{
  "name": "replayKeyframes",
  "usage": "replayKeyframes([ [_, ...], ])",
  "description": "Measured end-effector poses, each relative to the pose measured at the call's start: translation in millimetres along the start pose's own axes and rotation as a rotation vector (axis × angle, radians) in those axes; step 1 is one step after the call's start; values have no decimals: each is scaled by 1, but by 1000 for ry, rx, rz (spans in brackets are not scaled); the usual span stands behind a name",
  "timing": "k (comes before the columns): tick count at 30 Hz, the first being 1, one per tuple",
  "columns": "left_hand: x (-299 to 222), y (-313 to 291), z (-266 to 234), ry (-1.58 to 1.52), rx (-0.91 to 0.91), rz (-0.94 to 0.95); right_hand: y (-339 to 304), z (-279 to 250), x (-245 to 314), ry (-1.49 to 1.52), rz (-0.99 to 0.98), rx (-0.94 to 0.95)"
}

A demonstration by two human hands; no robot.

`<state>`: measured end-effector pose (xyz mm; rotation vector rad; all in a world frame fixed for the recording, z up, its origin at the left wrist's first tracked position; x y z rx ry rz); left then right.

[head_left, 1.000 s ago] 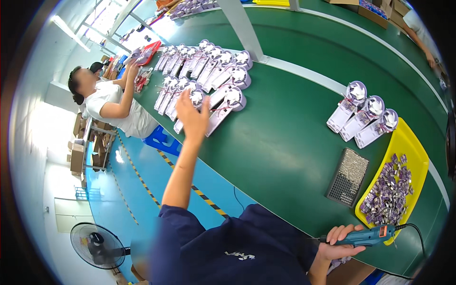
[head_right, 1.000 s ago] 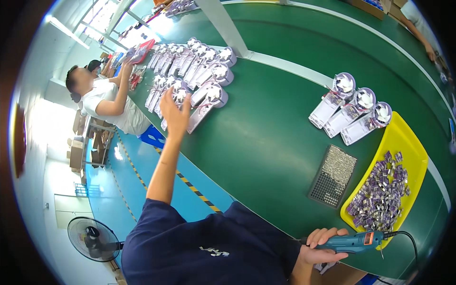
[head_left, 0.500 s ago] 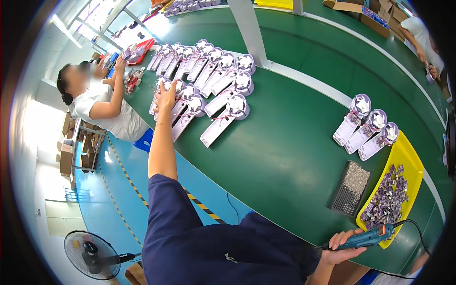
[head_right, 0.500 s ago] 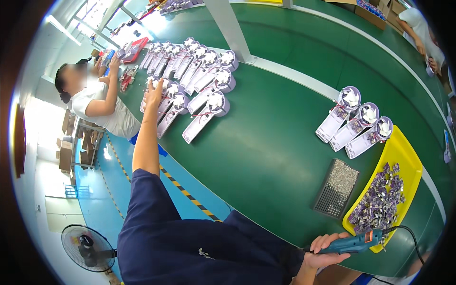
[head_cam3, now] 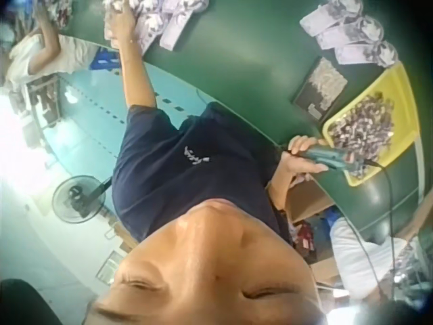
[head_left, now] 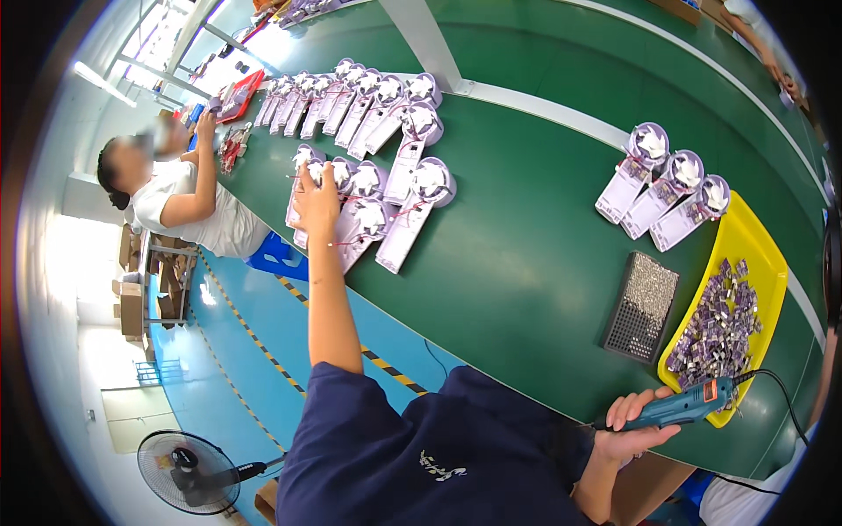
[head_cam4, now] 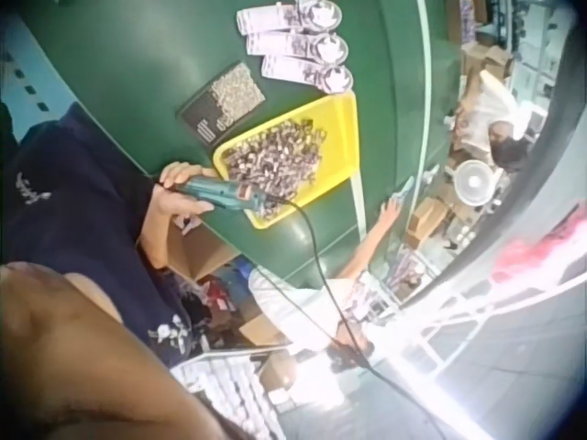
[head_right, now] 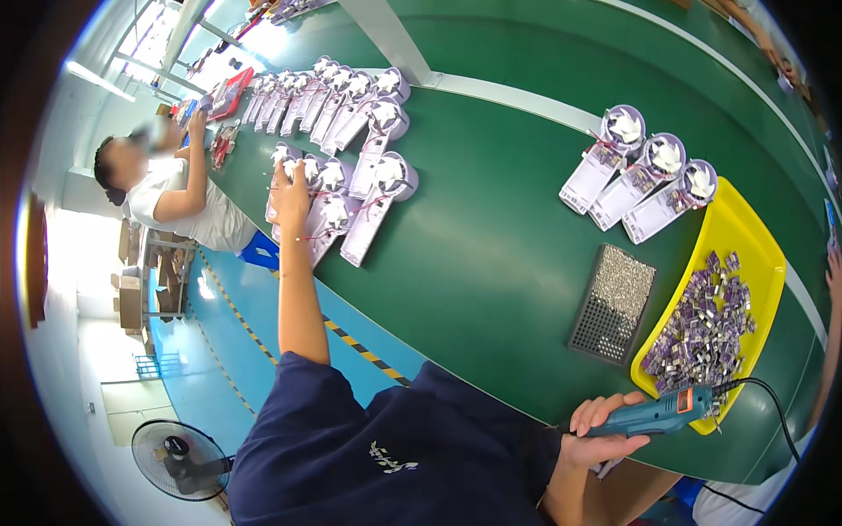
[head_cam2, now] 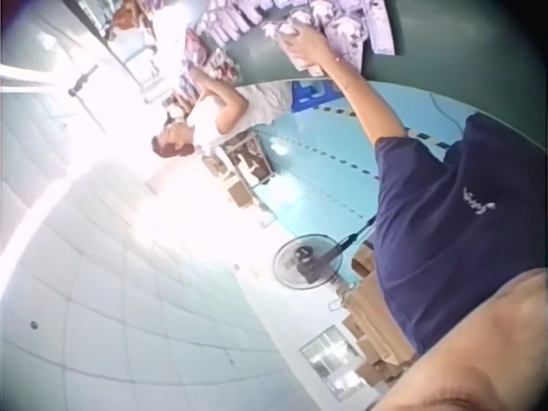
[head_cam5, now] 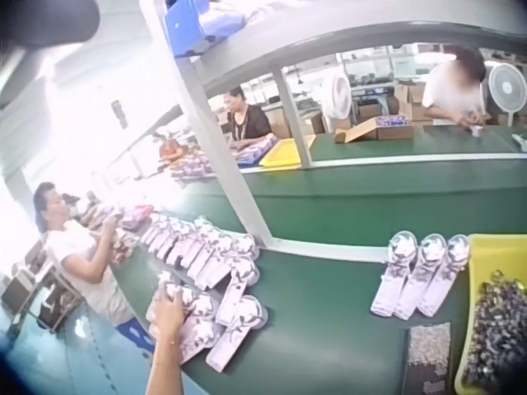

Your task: Assemble handheld fans by inserting electronic components into the plastic casing and securing them with screws.

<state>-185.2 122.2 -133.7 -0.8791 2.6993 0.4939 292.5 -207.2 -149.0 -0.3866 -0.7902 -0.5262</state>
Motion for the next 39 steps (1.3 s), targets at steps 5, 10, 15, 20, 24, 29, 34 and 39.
replayKeyframes([
  [5, -41, -56, -5, 7, 48, -19, 2, -3, -1, 62, 23, 53],
  [10, -76, -92, -10, -1, 118, -76, 4, 1, -1, 25, 77, -14],
  [15, -88, -111, -6, 15, 100, -50, 4, 3, 1, 34, 87, 7],
  [20, -99, -125, -7, -10, 98, -43, 4, 5, 2, 37, 61, 69],
  [24, -92, -128, -27, -31, 131, -10, 2, 1, 1, 35, 75, 70],
  [29, -86, -167, -80, -19, 4, 576, 2, -3, 2, -13, 36, 63],
  [34, -148, -199, -86, -162, 392, 1157, -3, 1, 0, -3, 55, -6],
  [39, -159, -184, -75, -227, 464, 1332, 13, 10, 42, -149, 120, 101],
])
Point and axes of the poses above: each hand's wrist, its own y-axis towards the middle knuckle, its own z-axis out of the palm, x = y × z, the point moved 1 cm from there along y, towards the middle knuckle, and after that the axes turned 5 degrees about z, right-handed, at the moved point
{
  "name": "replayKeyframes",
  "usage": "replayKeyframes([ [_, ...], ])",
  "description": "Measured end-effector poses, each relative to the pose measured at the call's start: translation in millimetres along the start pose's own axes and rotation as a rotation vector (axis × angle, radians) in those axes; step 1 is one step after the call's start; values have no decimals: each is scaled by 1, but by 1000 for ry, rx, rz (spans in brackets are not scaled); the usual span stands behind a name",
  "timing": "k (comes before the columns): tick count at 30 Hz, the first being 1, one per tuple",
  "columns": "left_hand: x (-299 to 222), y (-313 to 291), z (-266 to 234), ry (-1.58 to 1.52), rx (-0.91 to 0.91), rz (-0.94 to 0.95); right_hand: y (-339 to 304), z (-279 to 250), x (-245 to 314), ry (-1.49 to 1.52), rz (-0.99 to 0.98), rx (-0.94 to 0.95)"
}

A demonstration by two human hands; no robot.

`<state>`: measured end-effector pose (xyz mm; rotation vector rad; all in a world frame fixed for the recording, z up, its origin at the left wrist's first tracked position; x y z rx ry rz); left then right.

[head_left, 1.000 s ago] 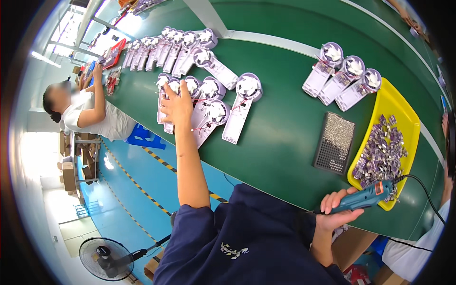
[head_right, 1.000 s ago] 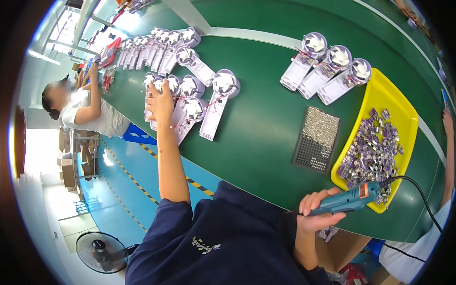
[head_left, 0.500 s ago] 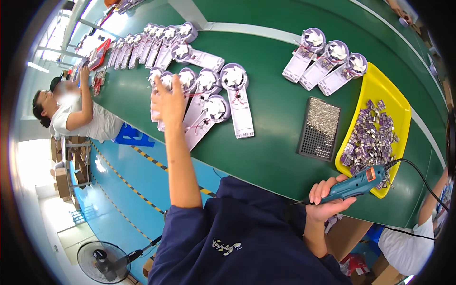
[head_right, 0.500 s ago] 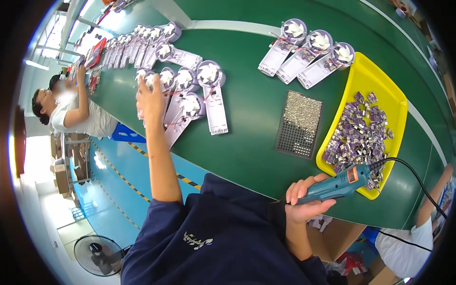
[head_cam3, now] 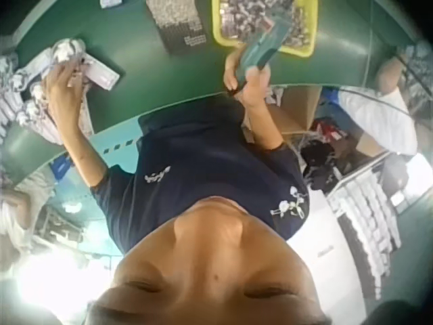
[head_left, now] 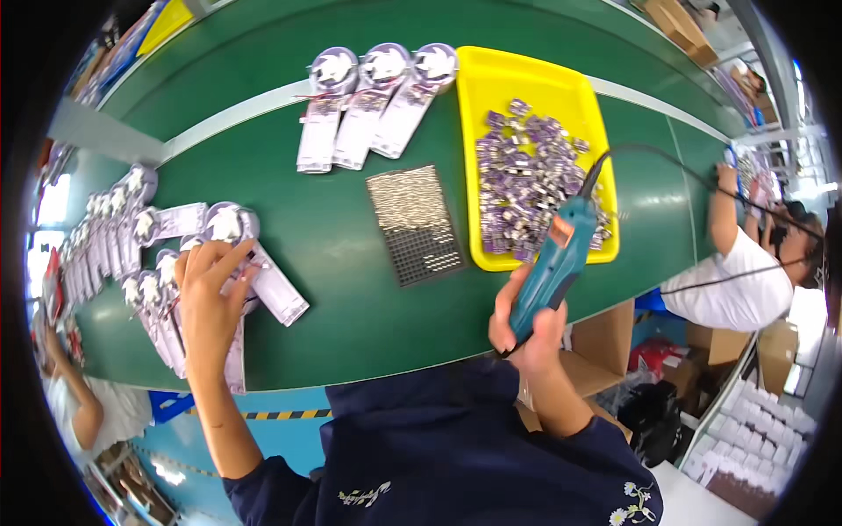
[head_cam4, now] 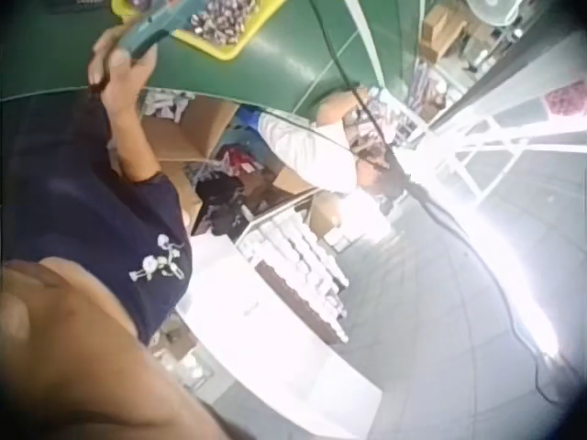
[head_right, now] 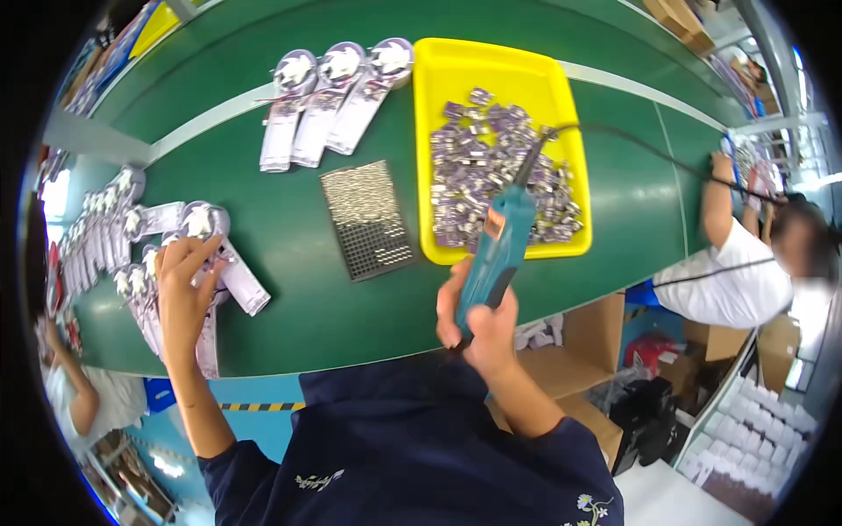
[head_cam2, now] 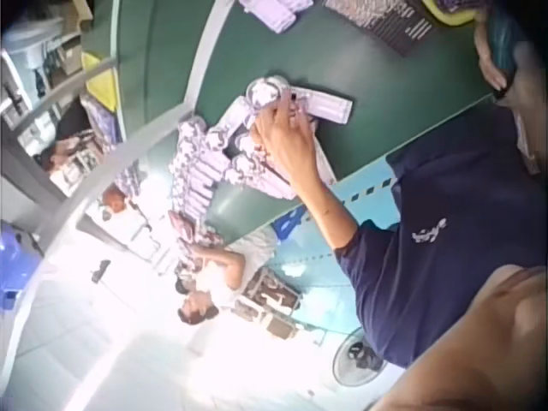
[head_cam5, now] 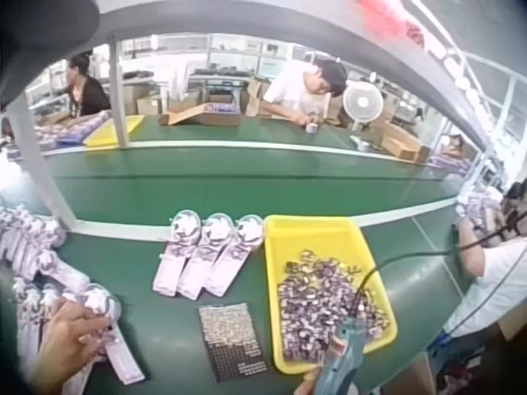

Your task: Assemble handheld fans by inserting electronic components into the plastic casing and securing them with screws.

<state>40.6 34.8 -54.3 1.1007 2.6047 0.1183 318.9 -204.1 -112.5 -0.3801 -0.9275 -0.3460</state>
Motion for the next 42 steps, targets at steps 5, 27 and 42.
replayKeyframes([
  [5, -2, 20, 16, -63, -44, 111, 56, -17, 81, -986, -171, -286],
  [27, -93, -45, 72, -386, -341, 93, 128, 14, 70, -1725, -250, -203],
  [42, -89, -62, 102, -767, -308, -281, 68, 107, 9, -1568, -164, 635],
])
Point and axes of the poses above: each hand's wrist, its own y-axis towards the middle knuckle, its own z-axis out of the palm, x = y × z, the point moved 1 cm from there along y, towards the middle knuckle, and after that the axes turned 5 degrees about z, right-handed, at the moved point
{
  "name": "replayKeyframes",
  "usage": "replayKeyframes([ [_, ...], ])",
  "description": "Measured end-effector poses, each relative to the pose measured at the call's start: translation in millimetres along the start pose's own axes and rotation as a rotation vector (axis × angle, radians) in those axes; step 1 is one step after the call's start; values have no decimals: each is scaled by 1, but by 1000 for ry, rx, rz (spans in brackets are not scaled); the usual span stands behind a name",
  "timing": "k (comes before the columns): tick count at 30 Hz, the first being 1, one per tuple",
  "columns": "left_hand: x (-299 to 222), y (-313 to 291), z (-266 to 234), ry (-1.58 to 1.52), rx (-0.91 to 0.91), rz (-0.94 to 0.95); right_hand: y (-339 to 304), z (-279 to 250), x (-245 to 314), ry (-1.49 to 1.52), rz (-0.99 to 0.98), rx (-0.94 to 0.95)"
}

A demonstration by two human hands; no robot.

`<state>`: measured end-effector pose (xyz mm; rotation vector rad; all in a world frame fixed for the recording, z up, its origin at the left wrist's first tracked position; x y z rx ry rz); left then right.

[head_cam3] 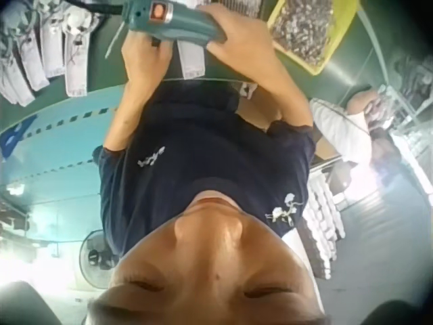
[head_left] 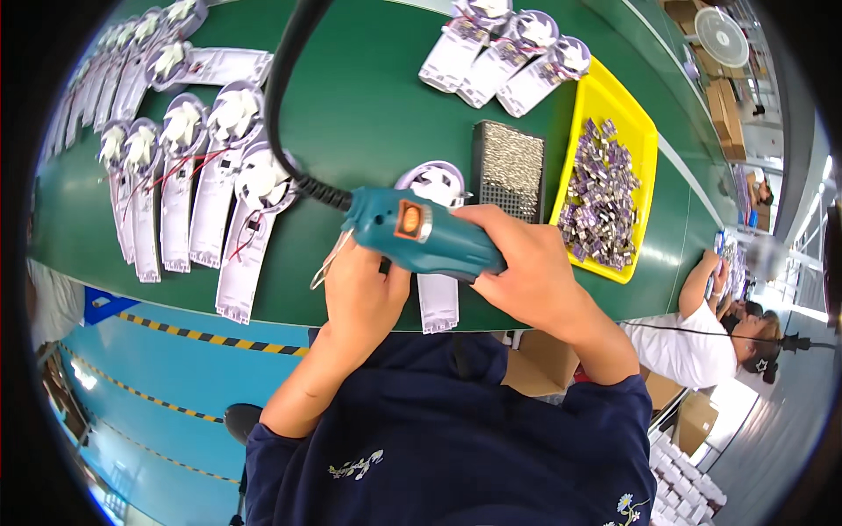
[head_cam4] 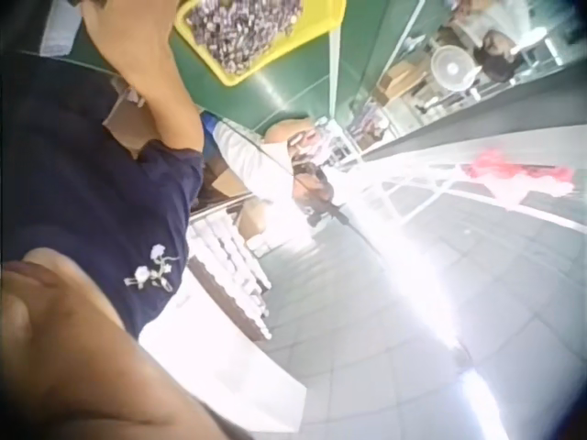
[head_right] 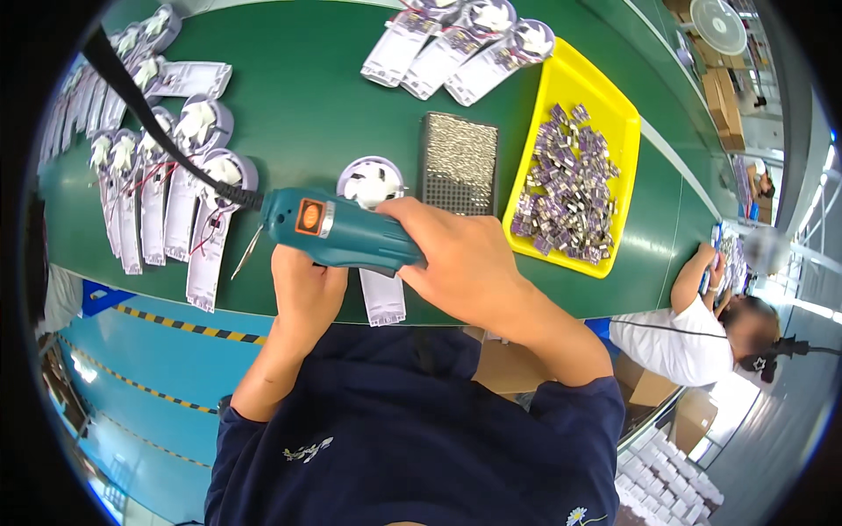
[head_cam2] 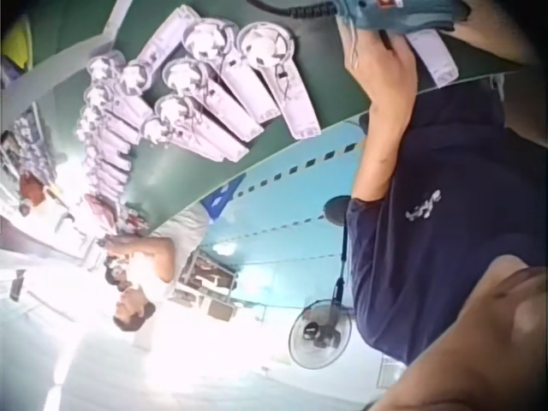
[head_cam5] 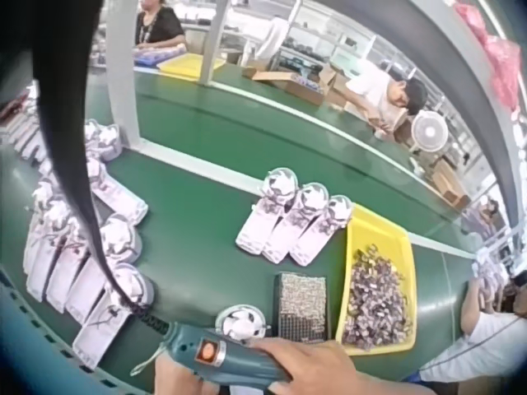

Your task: Assemble handheld fans by inserting electronic components into the plastic casing and securing them with screws.

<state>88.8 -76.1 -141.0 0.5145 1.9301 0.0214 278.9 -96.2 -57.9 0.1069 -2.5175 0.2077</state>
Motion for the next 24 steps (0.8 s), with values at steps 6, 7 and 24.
replayKeyframes([
  [6, -11, 12, -3, -28, -44, -27, -2, 18, -4, 95, 20, -89],
  [7, -10, 12, -2, -36, -17, -64, -3, 19, -4, 124, 46, -106],
  [24, -7, 19, 0, -86, -46, -28, -7, 36, -7, 383, 249, -131],
])
Point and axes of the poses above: each hand's wrist, its own y-axis towards the middle knuckle, its own z-axis out of the palm, x = y × z, the point moved 1 cm from there along y, towards the middle knuckle, and after that the axes turned 5 degrees about z, right-handed, at the moved point
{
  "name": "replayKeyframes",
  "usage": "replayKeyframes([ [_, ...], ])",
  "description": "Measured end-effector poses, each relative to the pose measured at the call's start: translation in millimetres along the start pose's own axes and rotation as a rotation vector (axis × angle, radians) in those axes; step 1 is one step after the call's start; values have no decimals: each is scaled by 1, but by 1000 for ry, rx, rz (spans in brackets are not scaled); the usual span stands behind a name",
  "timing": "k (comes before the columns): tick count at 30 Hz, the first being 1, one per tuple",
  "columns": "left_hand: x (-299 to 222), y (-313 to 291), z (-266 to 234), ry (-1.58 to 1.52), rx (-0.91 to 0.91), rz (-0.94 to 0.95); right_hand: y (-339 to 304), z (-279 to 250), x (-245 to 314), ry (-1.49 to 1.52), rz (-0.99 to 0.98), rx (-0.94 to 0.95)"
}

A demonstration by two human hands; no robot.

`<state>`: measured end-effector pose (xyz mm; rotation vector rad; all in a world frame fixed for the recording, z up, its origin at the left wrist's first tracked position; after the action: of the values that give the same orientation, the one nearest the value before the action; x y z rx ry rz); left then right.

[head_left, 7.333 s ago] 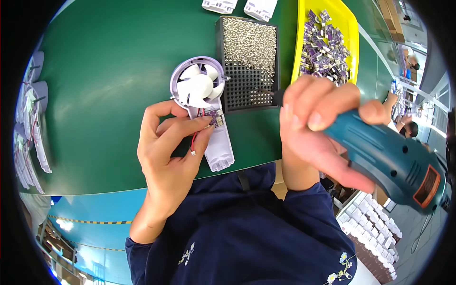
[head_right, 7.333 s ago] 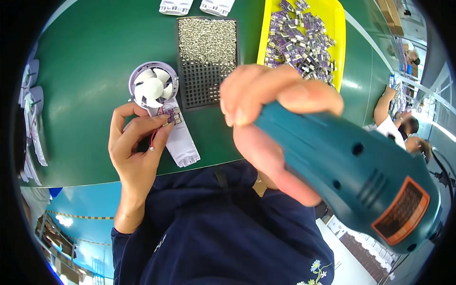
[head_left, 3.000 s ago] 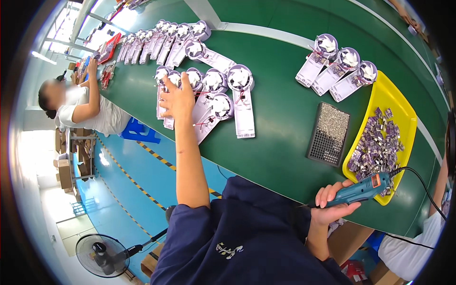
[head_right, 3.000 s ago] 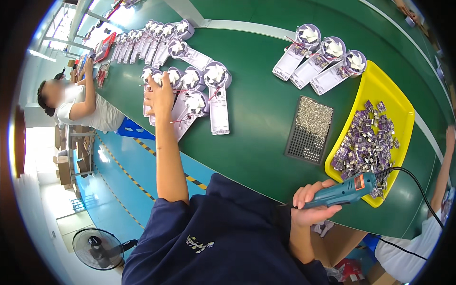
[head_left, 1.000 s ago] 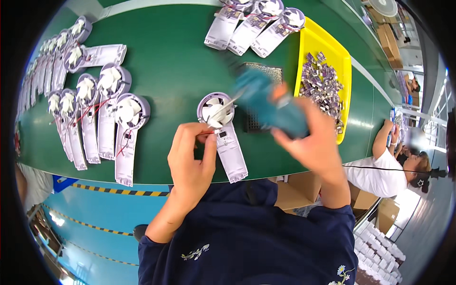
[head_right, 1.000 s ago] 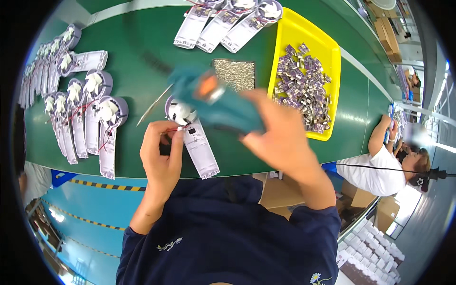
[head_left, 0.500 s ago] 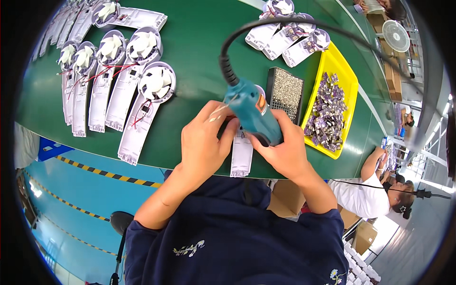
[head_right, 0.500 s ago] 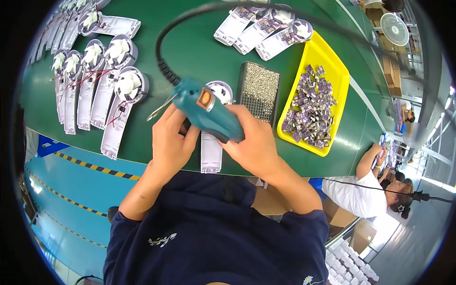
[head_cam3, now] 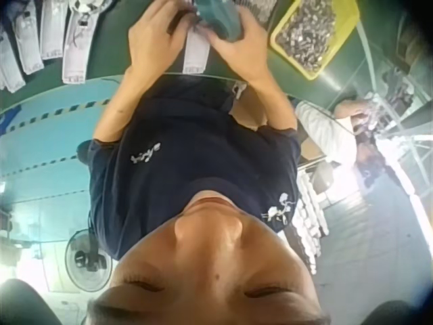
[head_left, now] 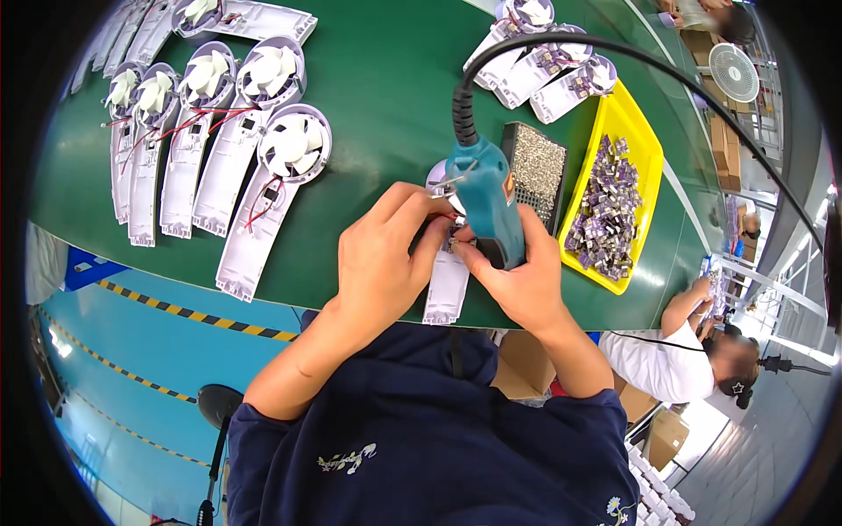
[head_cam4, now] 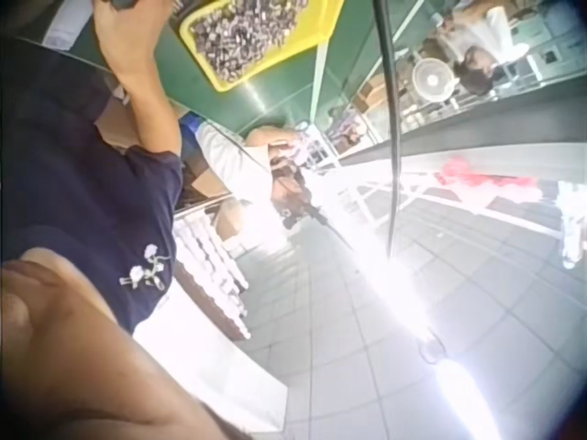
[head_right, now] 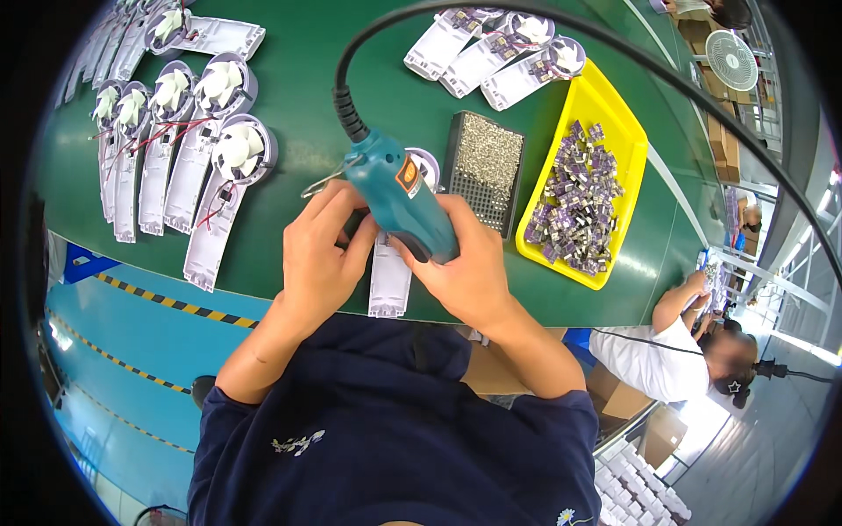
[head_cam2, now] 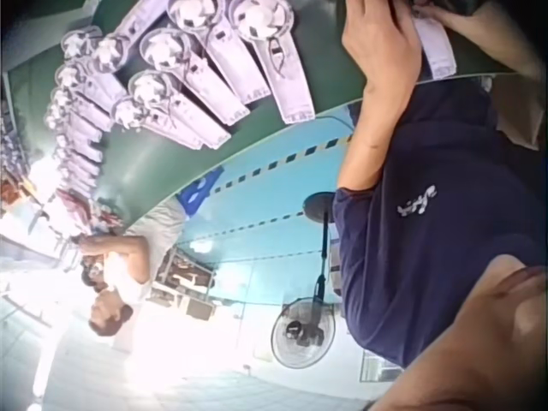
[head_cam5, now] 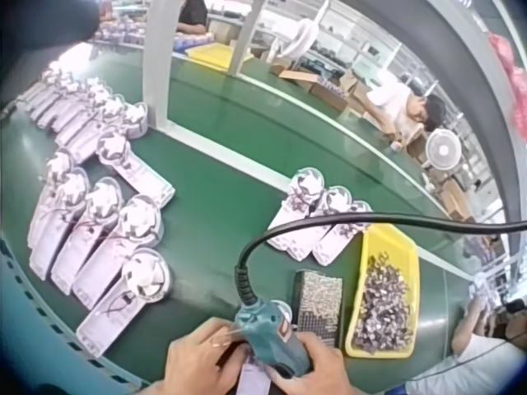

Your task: Assemble handheld fans by inserting electronic components into the plastic casing and securing them with screws.

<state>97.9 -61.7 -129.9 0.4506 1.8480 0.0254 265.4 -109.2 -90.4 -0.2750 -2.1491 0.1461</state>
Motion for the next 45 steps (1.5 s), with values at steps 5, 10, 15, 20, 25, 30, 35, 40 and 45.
replayKeyframes([
  [5, -1, -1, -2, -2, 4, -18, -2, 5, 6, -35, 24, -8],
  [10, 1, -4, -2, -2, 28, 20, -8, 9, 6, -124, 29, -89],
  [15, 0, -2, -13, 59, 203, 148, -9, 0, 6, -119, -16, -22],
  [20, -7, 4, -10, 147, 310, 101, -5, -13, 2, -20, -9, 59],
  [25, -6, 8, -9, 28, 303, 37, -8, -21, -9, 65, -60, 87],
  [30, -7, 10, -11, 54, 351, 48, -18, -59, -19, 1059, -229, -38],
  [35, -9, 10, -9, 111, 372, 78, -6, -75, -20, 1116, -634, -140],
  [40, -10, 7, -7, 105, 334, 95, -3, -67, -29, 1024, -757, -202],
  [45, -12, 7, -8, 159, 323, 93, 11, -60, -37, 906, -902, -309],
])
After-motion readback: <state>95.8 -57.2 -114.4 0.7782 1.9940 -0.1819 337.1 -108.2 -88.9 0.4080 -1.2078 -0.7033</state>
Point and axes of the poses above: each hand's wrist, its own y-axis towards the middle knuckle, its own z-axis out of the palm, x = y × z, the point moved 1 cm from there along y, towards the middle knuckle, and after that the axes turned 5 degrees about z, right-handed, at the moved point
